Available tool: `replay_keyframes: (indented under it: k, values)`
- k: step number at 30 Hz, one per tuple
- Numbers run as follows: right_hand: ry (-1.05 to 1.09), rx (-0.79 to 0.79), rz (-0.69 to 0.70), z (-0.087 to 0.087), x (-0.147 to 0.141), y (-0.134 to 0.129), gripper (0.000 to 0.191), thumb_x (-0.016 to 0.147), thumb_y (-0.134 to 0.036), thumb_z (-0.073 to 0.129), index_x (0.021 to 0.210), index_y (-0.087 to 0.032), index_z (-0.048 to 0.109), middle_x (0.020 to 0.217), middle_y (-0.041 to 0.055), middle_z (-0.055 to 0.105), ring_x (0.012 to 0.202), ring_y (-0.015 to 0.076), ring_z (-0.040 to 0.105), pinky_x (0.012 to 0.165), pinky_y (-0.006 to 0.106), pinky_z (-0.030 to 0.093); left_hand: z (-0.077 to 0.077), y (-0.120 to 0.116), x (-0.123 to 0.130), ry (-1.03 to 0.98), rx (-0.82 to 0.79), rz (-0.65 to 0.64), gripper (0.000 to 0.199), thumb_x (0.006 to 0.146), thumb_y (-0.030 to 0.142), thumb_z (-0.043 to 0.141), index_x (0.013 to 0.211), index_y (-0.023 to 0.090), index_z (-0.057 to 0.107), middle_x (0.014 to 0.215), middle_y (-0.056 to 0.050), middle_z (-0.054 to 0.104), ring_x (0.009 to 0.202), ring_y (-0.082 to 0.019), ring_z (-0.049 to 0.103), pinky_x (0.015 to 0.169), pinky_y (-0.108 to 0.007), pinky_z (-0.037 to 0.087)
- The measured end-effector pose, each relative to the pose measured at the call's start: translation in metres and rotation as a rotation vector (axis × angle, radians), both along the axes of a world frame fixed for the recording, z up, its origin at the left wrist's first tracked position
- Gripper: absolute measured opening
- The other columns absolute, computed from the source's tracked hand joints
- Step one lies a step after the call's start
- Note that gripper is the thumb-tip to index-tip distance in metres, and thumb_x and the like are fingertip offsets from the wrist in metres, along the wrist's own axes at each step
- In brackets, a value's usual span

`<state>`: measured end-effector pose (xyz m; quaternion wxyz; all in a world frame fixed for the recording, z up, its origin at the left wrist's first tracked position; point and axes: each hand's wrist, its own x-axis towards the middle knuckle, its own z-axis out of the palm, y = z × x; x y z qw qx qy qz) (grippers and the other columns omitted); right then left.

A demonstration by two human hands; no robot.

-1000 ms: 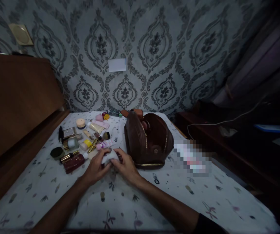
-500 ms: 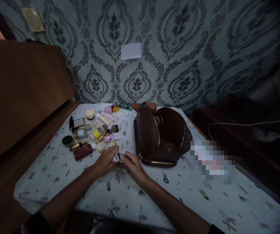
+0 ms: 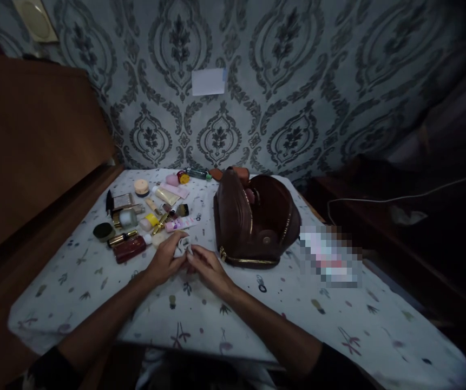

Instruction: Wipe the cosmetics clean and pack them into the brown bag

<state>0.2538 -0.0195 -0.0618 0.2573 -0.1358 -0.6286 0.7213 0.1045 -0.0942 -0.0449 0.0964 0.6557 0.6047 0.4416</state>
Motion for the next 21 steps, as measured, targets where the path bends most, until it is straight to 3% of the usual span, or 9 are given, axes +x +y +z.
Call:
replay_keyframes:
  k: [7, 13, 18, 21]
  values:
    - [-0.037, -0.041, -0.013, -0.008, -0.001, -0.001, 0.058, 0.075, -0.063, 0.069, 0.113, -0.019, 0.061, 0.080, 0.0022, 0.067, 0.067, 0.0148, 0.060, 0.064, 0.028, 0.049, 0.002, -0.001, -0.001, -0.102, 0.048, 0.034, 0.024, 0.076, 0.014, 0.048, 0.099, 0.020, 0.052, 0.091, -0.003, 0.063, 0.084, -0.019, 0.060, 0.079, -0.031, 0.047]
    - [-0.025, -0.065, 0.001, -0.010, -0.001, -0.001, 0.050, 0.078, -0.057, 0.070, 0.111, -0.019, 0.063, 0.087, 0.0055, 0.070, 0.078, 0.0187, 0.066, 0.064, 0.029, 0.050, 0.003, 0.000, -0.006, -0.073, 0.071, 0.149, 0.029, 0.078, 0.016, 0.047, 0.105, 0.019, 0.054, 0.095, -0.004, 0.064, 0.087, -0.020, 0.060, 0.082, -0.033, 0.048]
    - [-0.009, -0.128, -0.012, -0.013, -0.001, -0.002, 0.047, 0.078, -0.053, 0.072, 0.109, -0.019, 0.064, 0.090, 0.0059, 0.070, 0.077, 0.0161, 0.067, 0.062, 0.026, 0.050, 0.031, -0.004, -0.035, 0.033, 0.069, 0.341, 0.031, 0.086, 0.030, 0.044, 0.112, 0.017, 0.057, 0.109, -0.009, 0.065, 0.102, -0.025, 0.060, 0.091, -0.038, 0.048]
    - [0.013, -0.155, 0.004, -0.016, -0.002, -0.002, 0.047, 0.076, -0.052, 0.074, 0.106, -0.018, 0.064, 0.087, 0.0044, 0.069, 0.073, 0.0148, 0.068, 0.059, 0.024, 0.048, 0.053, -0.006, -0.069, 0.069, 0.037, 0.554, 0.037, 0.087, 0.045, 0.046, 0.108, 0.017, 0.058, 0.096, -0.006, 0.065, 0.087, -0.024, 0.061, 0.076, -0.035, 0.051]
